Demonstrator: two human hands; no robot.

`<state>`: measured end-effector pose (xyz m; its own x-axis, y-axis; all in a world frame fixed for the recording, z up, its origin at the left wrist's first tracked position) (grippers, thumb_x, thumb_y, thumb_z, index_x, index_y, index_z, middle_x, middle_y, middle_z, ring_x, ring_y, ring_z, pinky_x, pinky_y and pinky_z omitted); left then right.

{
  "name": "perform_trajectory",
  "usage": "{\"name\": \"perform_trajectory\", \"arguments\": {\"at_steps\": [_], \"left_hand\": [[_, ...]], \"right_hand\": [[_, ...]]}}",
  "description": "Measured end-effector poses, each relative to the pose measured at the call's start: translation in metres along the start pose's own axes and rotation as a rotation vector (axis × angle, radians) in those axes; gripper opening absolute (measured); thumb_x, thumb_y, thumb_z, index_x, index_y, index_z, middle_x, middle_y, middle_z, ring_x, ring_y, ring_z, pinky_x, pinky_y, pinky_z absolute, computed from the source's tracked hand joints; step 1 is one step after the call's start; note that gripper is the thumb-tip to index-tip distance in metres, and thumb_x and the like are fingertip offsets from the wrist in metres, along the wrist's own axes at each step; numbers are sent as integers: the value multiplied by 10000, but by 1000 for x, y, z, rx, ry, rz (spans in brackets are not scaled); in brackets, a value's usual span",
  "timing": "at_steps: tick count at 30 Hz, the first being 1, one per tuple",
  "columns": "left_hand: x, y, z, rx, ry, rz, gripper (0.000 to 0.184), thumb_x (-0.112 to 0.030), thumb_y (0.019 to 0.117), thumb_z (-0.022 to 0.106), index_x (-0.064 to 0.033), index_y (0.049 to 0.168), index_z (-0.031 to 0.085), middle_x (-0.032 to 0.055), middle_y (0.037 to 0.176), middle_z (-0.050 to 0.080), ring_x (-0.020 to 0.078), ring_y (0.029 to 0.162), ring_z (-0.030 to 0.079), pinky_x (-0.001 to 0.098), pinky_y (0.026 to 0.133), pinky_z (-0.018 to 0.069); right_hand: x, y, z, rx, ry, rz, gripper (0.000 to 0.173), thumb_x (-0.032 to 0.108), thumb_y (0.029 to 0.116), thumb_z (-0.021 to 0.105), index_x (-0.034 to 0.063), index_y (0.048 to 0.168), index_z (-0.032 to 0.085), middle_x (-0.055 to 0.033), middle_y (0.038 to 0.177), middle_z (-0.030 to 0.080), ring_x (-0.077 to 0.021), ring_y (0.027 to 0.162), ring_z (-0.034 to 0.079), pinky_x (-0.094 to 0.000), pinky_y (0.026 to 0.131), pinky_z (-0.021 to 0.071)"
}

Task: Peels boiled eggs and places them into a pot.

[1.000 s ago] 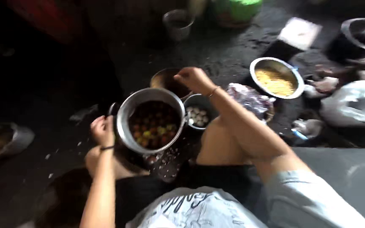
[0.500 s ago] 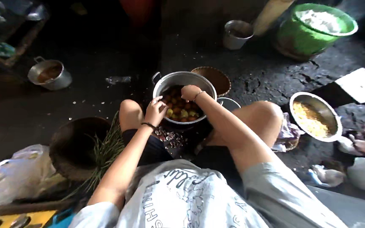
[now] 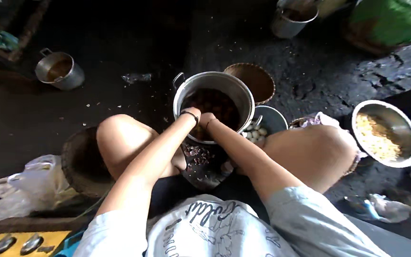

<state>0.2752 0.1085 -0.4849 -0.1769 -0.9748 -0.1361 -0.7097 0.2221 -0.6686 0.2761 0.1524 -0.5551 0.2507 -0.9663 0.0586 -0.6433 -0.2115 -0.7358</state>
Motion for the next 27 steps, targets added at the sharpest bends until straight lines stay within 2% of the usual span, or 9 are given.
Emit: {"name": "perform_trajectory", "arguments": {"at_steps": [5, 8, 11, 13, 16, 19, 22, 24, 27], "left_hand": [[2, 60, 0, 119, 43, -80, 284, -78, 968, 630, 56, 1217, 656, 261, 1327, 610, 421, 1263, 578, 615, 1016, 477], [-10, 91, -4, 18, -23, 7, 416, -63, 985, 610, -56, 1401, 590, 263, 1439, 536, 458, 1334, 516, 658, 1024, 455], [-31, 97, 4, -3, -121, 49, 578, -90, 975, 652, -142, 1523, 474, 220, 1586, 389, 451, 1439, 390, 628, 1128, 353], [-50, 90, 9, -47, -164, 89, 702, -76, 889, 740, -139, 1531, 460, 199, 1561, 432, 452, 1393, 445, 617, 1100, 410], [-68, 79, 14, -62, -188, 56, 524, -47, 971, 639, -3, 1469, 484, 267, 1538, 426, 485, 1375, 452, 631, 1079, 422], [-73, 66, 14, -244, -47, 161, 350, -8, 866, 737, 5, 1212, 682, 240, 1335, 611, 456, 1252, 558, 610, 1066, 441], [-73, -6, -23, 113, -51, -23, 481, -152, 1003, 624, -7, 1449, 515, 188, 1520, 485, 362, 1421, 438, 505, 1176, 342], [-58, 22, -20, -44, -441, 76, 453, -304, 1067, 534, 74, 1314, 576, 276, 1302, 616, 398, 1232, 595, 556, 1038, 464], [-35, 63, -13, -106, -1190, 204, 499, -354, 1129, 302, 29, 1271, 588, 165, 1060, 650, 222, 895, 627, 404, 816, 524]], "right_hand": [[-19, 23, -14, 44, 77, -146, 401, 283, 964, 688, -24, 1222, 680, -262, 1295, 642, -448, 1242, 595, -693, 995, 452], [-56, 18, -42, -44, 304, -261, 498, 226, 881, 790, -5, 1296, 642, -261, 1253, 658, -444, 1195, 617, -689, 1005, 448], [-97, -1, -58, -66, 499, -98, 484, 325, 966, 693, -56, 1252, 612, -268, 1156, 667, -413, 1053, 676, -622, 915, 522], [-115, -12, -70, -108, 540, -35, 542, 447, 963, 678, -52, 1173, 649, -241, 1052, 687, -376, 940, 694, -598, 852, 545], [-125, -38, -87, -163, 713, -65, 432, 352, 1023, 572, -48, 1172, 632, -217, 972, 679, -327, 829, 686, -541, 786, 556], [-132, -53, -92, -248, 988, -109, 377, 336, 1082, 447, 31, 1250, 593, -138, 938, 664, -230, 749, 661, -442, 701, 572], [-130, -64, -89, -325, 1176, -152, 374, 321, 1113, 369, 51, 1241, 594, -97, 912, 646, -171, 691, 615, -366, 633, 535], [-133, -75, -79, -408, 1263, -197, 377, 297, 1114, 339, 44, 1224, 595, -85, 892, 626, -150, 662, 592, -333, 600, 520], [-137, -109, -77, -665, 1318, -211, 417, 384, 1109, 326, 115, 1298, 583, -105, 893, 625, -169, 622, 567, -346, 557, 495]]}}
Point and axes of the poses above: each hand's wrist, its own y-axis towards the middle knuckle, its own z-axis out of the palm, x = y × z, the point moved 9 cm from there along y, towards the middle knuckle
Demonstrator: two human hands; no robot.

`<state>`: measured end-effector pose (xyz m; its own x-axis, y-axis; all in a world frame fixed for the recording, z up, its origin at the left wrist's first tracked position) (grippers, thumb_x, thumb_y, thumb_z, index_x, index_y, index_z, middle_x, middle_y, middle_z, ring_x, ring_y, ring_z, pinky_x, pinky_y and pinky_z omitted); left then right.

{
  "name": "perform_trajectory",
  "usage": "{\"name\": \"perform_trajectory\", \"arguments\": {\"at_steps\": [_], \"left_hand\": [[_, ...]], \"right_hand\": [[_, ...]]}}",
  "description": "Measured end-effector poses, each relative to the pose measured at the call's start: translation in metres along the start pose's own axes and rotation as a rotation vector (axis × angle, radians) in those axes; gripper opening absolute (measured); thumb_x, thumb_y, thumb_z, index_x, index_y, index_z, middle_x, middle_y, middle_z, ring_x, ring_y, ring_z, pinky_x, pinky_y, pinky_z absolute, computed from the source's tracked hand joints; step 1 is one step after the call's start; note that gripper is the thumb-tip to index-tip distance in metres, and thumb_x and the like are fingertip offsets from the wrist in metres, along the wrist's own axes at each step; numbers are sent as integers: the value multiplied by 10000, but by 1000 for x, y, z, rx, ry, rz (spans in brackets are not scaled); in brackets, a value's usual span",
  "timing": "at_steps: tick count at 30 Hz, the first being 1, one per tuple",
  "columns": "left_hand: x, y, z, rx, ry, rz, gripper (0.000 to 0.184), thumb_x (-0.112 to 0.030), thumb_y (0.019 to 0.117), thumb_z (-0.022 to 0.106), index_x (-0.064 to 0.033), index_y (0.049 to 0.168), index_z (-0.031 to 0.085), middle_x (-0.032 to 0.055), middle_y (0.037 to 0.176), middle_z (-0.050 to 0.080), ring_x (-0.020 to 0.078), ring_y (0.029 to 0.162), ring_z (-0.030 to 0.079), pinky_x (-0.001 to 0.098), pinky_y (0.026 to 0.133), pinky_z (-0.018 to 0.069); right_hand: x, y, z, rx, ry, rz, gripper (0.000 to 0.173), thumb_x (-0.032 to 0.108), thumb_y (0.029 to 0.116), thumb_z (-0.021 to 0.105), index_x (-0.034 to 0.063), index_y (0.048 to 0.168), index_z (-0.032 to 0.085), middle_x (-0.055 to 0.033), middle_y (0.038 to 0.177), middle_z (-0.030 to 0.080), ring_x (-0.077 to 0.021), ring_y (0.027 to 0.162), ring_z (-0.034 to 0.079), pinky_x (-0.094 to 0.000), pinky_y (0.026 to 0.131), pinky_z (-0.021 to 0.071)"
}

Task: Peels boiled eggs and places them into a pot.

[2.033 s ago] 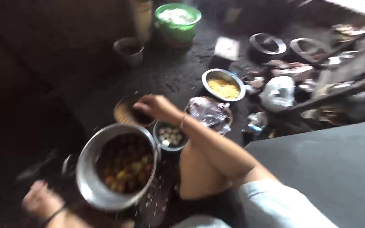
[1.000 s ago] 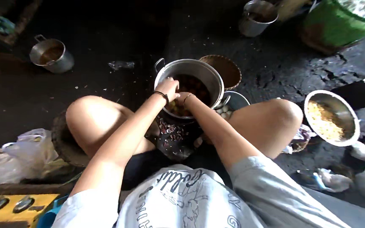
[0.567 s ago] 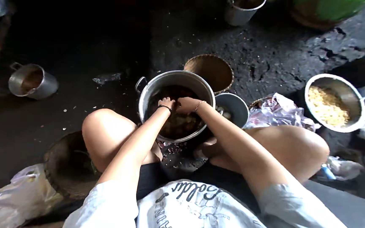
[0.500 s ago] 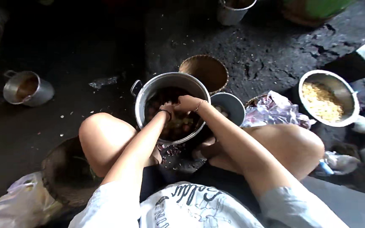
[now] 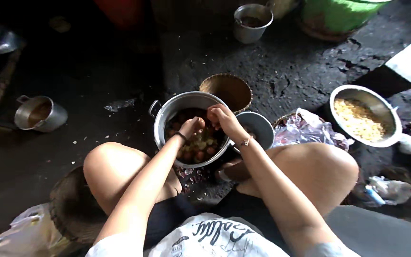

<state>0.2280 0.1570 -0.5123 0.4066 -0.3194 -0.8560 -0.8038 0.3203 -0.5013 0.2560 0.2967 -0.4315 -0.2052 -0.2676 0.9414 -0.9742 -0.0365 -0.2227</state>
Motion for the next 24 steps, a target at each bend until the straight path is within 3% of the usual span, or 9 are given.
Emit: {"name": "perform_trajectory", "arguments": {"at_steps": [1, 3, 4, 7, 9, 13, 16, 20, 24], "left_hand": [[-5, -11, -2, 7, -171, -18, 519, -369, 1130, 223, -13, 1276, 572, 111, 1016, 642, 176, 840, 622, 360, 774, 533], [-12, -38, -2, -27, -413, -57, 537, -405, 1108, 161, -97, 1263, 571, 53, 928, 640, 145, 754, 608, 319, 684, 522], [-13, -51, -2, -36, -457, -53, 531, -433, 1099, 148, -134, 1204, 574, 24, 860, 623, 118, 690, 582, 287, 620, 502], [1, -65, -1, 25, -503, -11, 533, -555, 1056, 207, -201, 1107, 602, -5, 810, 609, 98, 633, 544, 258, 563, 461], [-5, -69, 4, 39, -589, -37, 452, -491, 1062, 244, -191, 1074, 581, -16, 824, 611, 101, 675, 576, 277, 609, 505], [-1, -62, 6, 159, -784, -112, 520, -532, 1033, 200, -200, 884, 571, -34, 686, 543, 104, 595, 535, 287, 569, 492], [-12, -61, 15, 324, -868, -32, 462, -534, 1010, 340, -213, 806, 602, -46, 660, 557, 65, 555, 528, 238, 523, 490], [-12, -61, 17, 269, -934, -45, 465, -552, 1040, 348, -205, 844, 590, -48, 688, 562, 66, 584, 553, 238, 551, 507], [2, -55, 4, 61, -909, -141, 503, -590, 1050, 363, -149, 965, 592, 2, 788, 608, 92, 626, 575, 248, 578, 514]], "right_hand": [[10, -7, 3, -54, -25, -65, 423, 392, 1110, 320, 126, 1331, 563, -107, 931, 624, -169, 656, 575, -348, 575, 499], [25, -13, 24, -9, -116, -197, 444, 325, 1108, 332, 69, 1438, 482, -187, 1285, 602, -268, 1081, 636, -465, 899, 547], [30, -14, 35, 14, -138, -268, 445, 291, 1108, 349, 32, 1445, 479, -226, 1361, 565, -325, 1200, 599, -517, 995, 508], [33, -19, 35, -25, -87, -288, 483, 359, 1104, 301, 80, 1463, 462, -187, 1345, 560, -261, 1073, 621, -456, 864, 536], [33, -19, 38, 53, -69, -269, 485, 367, 1114, 297, 91, 1481, 453, -173, 1359, 582, -255, 1140, 631, -473, 942, 537], [42, -19, 32, -40, -91, -326, 451, 366, 1112, 315, 110, 1441, 486, -125, 1149, 657, -198, 865, 651, -404, 717, 560], [51, -27, 49, -52, -259, -475, 440, 315, 1097, 447, 34, 1424, 534, -145, 1312, 630, -218, 1118, 664, -426, 966, 560], [57, -41, 51, -112, -408, -594, 379, 241, 1041, 573, 2, 1335, 584, -199, 1268, 600, -282, 1095, 654, -438, 898, 585], [25, -19, 31, -84, -555, -291, 400, 292, 1076, 519, 56, 1399, 532, -197, 1301, 586, -315, 1101, 654, -502, 900, 572]]}}
Point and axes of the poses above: each hand's wrist, its own y-axis towards the middle knuckle, its own z-axis out of the palm, x = y × z, the point moved 9 cm from there along y, towards the middle knuckle
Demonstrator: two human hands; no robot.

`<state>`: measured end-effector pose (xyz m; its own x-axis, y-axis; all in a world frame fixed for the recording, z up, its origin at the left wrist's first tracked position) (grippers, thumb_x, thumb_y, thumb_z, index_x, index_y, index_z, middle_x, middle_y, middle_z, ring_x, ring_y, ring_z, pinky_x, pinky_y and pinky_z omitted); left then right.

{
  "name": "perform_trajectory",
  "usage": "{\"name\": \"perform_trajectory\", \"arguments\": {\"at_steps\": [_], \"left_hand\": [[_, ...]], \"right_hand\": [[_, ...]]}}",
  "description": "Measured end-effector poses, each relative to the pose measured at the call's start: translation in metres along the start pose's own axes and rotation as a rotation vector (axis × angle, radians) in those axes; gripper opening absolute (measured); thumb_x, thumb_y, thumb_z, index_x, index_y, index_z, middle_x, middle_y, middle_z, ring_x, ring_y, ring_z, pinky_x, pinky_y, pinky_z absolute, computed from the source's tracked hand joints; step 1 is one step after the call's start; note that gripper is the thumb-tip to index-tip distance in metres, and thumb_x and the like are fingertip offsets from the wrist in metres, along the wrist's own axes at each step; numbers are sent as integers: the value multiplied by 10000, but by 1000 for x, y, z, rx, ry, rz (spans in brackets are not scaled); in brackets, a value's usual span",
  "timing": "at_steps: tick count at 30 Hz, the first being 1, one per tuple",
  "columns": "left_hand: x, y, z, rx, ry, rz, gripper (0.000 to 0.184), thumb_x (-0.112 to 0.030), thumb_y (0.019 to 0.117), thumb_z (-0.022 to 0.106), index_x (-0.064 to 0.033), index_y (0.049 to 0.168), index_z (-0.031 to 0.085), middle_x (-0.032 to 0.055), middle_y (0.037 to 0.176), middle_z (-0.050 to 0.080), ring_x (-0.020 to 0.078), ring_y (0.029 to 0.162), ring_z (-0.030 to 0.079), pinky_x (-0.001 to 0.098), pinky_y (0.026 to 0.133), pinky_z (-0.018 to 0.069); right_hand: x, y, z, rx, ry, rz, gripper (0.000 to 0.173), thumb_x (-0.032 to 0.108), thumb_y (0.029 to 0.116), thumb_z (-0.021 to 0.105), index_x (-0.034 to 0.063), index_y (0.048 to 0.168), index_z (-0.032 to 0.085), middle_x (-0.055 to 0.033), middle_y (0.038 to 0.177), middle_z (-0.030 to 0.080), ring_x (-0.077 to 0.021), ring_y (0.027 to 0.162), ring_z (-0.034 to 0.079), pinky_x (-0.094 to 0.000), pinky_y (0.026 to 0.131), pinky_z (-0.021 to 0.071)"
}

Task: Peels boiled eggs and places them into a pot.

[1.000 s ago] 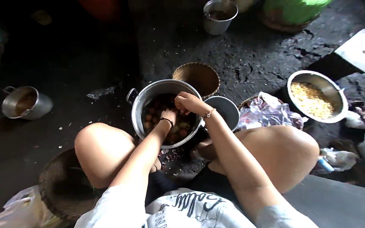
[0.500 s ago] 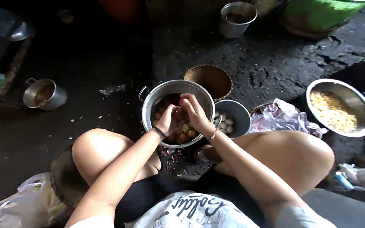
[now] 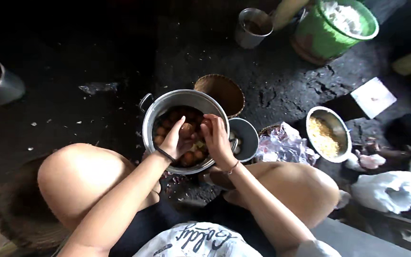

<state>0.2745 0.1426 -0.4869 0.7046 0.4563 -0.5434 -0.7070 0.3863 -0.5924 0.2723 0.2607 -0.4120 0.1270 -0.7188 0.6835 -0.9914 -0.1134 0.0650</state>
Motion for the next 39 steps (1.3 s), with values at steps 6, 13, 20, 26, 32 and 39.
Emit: {"name": "perform_trajectory", "arguments": {"at_steps": [6, 13, 20, 26, 32, 39], "left_hand": [[-9, 11, -23, -137, -128, 23, 531, -509, 1097, 287, -84, 1265, 558, 73, 961, 622, 110, 635, 576, 217, 558, 496], [-7, -1, -12, -122, 119, 38, 536, -544, 1069, 388, -85, 1259, 590, 47, 971, 658, 124, 783, 650, 265, 722, 565], [7, -22, 19, 47, 83, -88, 598, -567, 1082, 246, -101, 1212, 597, 73, 987, 692, 179, 892, 682, 363, 810, 579], [5, -39, 36, 143, 178, -69, 590, -543, 1094, 237, -105, 1272, 590, 63, 1032, 700, 157, 911, 695, 331, 831, 589], [-3, -43, 32, 107, 261, 9, 614, -547, 1089, 241, -90, 1279, 603, 57, 1045, 711, 143, 940, 691, 318, 859, 577], [-12, -46, 38, 147, 285, 95, 548, -538, 1090, 272, -118, 1258, 582, 22, 1023, 686, 106, 921, 677, 292, 848, 575]], "right_hand": [[-62, -14, 97, 766, -522, 380, 392, 240, 1062, 530, 106, 1430, 558, -269, 1456, 506, -498, 1289, 524, -639, 959, 494], [-14, 11, 37, 230, -65, 111, 349, 152, 1091, 438, 33, 1380, 595, -199, 1319, 633, -370, 1179, 644, -561, 1005, 517], [29, -2, 14, 205, -14, -327, 647, 299, 962, 701, 55, 1514, 469, -186, 1366, 588, -323, 1237, 602, -473, 1031, 517], [34, -12, -8, -2, -5, -332, 435, 341, 1007, 631, -30, 1234, 615, -173, 1099, 669, -301, 1041, 662, -411, 933, 553], [36, -10, -3, 54, 38, -271, 455, 367, 1019, 604, -24, 1251, 578, -178, 1147, 635, -285, 1076, 640, -404, 954, 538], [45, -15, -11, -51, 4, -363, 439, 327, 1056, 512, -21, 1307, 606, -180, 1211, 653, -316, 1181, 612, -420, 1031, 495]]}}
Point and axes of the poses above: each hand's wrist, its own y-axis towards the middle knuckle, its own z-axis out of the palm, x = y × z, the point moved 9 cm from there along y, towards the middle knuckle
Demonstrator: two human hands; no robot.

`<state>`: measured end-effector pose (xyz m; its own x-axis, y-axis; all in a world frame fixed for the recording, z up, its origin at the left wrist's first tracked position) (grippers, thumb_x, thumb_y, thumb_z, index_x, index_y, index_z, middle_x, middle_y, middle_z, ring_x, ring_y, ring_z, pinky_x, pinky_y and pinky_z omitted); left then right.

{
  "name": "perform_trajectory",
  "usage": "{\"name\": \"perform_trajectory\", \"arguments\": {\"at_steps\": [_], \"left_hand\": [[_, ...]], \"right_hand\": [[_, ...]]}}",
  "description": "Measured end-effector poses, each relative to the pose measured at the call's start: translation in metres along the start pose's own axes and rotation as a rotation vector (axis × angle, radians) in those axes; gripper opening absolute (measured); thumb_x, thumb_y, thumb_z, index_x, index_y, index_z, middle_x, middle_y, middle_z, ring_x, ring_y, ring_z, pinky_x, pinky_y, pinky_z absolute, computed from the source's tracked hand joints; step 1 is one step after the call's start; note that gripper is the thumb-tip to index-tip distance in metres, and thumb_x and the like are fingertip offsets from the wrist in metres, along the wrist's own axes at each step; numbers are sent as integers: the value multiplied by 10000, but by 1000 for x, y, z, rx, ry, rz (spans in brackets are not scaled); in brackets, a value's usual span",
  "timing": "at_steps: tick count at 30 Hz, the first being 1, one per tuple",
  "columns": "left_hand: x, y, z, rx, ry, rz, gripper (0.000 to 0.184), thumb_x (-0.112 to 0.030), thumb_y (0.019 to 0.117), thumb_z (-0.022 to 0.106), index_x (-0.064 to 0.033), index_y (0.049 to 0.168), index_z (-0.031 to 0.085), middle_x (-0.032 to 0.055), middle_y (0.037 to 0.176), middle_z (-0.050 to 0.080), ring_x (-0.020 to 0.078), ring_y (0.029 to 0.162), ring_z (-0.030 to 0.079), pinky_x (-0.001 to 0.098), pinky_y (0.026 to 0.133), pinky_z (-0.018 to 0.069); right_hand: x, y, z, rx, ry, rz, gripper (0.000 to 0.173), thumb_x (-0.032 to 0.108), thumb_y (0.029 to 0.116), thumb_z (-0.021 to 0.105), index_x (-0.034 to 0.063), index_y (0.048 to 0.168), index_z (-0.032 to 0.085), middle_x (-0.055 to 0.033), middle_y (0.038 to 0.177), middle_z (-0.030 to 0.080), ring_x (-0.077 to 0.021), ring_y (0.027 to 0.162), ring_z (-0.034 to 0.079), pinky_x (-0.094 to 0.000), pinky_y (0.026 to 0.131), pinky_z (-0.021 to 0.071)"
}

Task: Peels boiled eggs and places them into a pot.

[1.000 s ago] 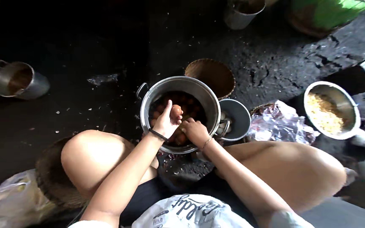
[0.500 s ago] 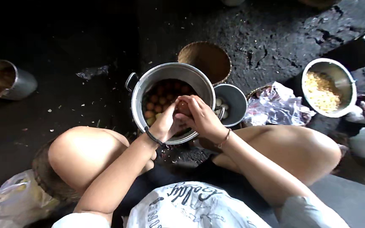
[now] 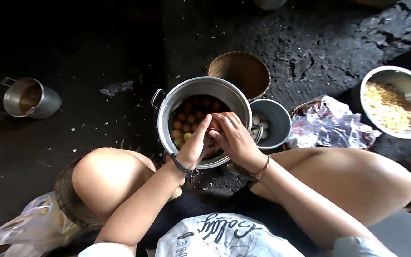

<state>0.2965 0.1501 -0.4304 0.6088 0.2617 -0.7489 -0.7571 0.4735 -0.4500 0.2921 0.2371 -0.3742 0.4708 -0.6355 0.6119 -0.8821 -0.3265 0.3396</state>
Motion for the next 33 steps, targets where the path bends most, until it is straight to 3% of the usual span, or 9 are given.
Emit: {"name": "perform_trajectory", "arguments": {"at_steps": [4, 7, 8, 11, 13, 19, 22, 26, 33], "left_hand": [[-3, 0, -9, -86, 185, 124, 534, -524, 1090, 309, -127, 1367, 535, 30, 1133, 643, 110, 993, 647, 322, 882, 565], [-13, -1, -15, -151, 266, 254, 401, -470, 1079, 426, -148, 1290, 539, 11, 1072, 618, 90, 927, 625, 294, 811, 563], [-16, -2, -15, -150, 291, 280, 403, -476, 1076, 431, -149, 1286, 536, 12, 1073, 621, 89, 930, 626, 296, 811, 559], [-25, -11, -11, -165, 498, 372, 526, -470, 1108, 254, -93, 1355, 525, 32, 1203, 596, 65, 1061, 597, 292, 924, 523], [-28, -14, -7, -185, 602, 440, 531, -420, 1120, 207, -65, 1368, 514, 50, 1202, 600, 62, 1053, 598, 285, 924, 518], [-32, -12, -10, -230, 705, 540, 408, -343, 1118, 303, -45, 1298, 516, 57, 1006, 606, 94, 870, 615, 281, 769, 544], [-37, -14, -9, -245, 815, 609, 440, -356, 1112, 294, -25, 1305, 511, 72, 1024, 598, 109, 887, 610, 290, 785, 545], [-42, -19, -2, -245, 918, 710, 413, -331, 1106, 316, -12, 1263, 527, 70, 1015, 599, 120, 903, 606, 292, 813, 539], [-44, -20, -4, -274, 972, 747, 409, -316, 1107, 318, 0, 1259, 528, 107, 1099, 597, 143, 989, 615, 314, 879, 539]], "right_hand": [[-4, -3, -1, 38, 19, 105, 496, 374, 1053, 530, 35, 1412, 576, -176, 1295, 607, -319, 1242, 573, -447, 1043, 494], [-7, -4, -6, 41, 84, 184, 510, 386, 1019, 600, 60, 1411, 592, -130, 1143, 591, -211, 978, 618, -367, 825, 562], [-6, -3, -7, 42, 111, 178, 496, 378, 1019, 606, 49, 1391, 601, -119, 1118, 622, -183, 942, 645, -343, 806, 578], [-2, -3, -9, 24, 147, 144, 467, 371, 1023, 596, 24, 1334, 628, -124, 1121, 676, -174, 965, 678, -330, 840, 580], [-1, -6, -11, 22, 140, 144, 458, 369, 1032, 590, 27, 1332, 634, -127, 1141, 684, -168, 962, 685, -313, 841, 582], [3, -6, -8, 49, 78, 136, 415, 164, 1024, 536, 7, 1405, 589, -135, 1049, 668, -182, 830, 665, -307, 741, 576], [0, -7, -7, 62, 200, 175, 419, 207, 1055, 525, 25, 1430, 562, -105, 1171, 701, -127, 973, 691, -280, 870, 578], [-6, -8, -7, 16, 404, 280, 286, 220, 1051, 583, 41, 1273, 596, -42, 1012, 713, -57, 814, 708, -236, 731, 625], [-8, -12, -2, 28, 388, 309, 343, 57, 1012, 468, 23, 1322, 612, -59, 1013, 709, -54, 794, 684, -228, 731, 600]]}}
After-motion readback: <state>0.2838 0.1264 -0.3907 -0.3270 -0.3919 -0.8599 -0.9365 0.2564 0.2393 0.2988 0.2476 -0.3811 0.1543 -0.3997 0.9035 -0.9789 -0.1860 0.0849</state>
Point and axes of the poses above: each hand's wrist, its own y-axis towards the middle knuckle, its own z-axis out of the palm, x = y × z, the point moved 9 cm from there along y, towards the middle knuckle
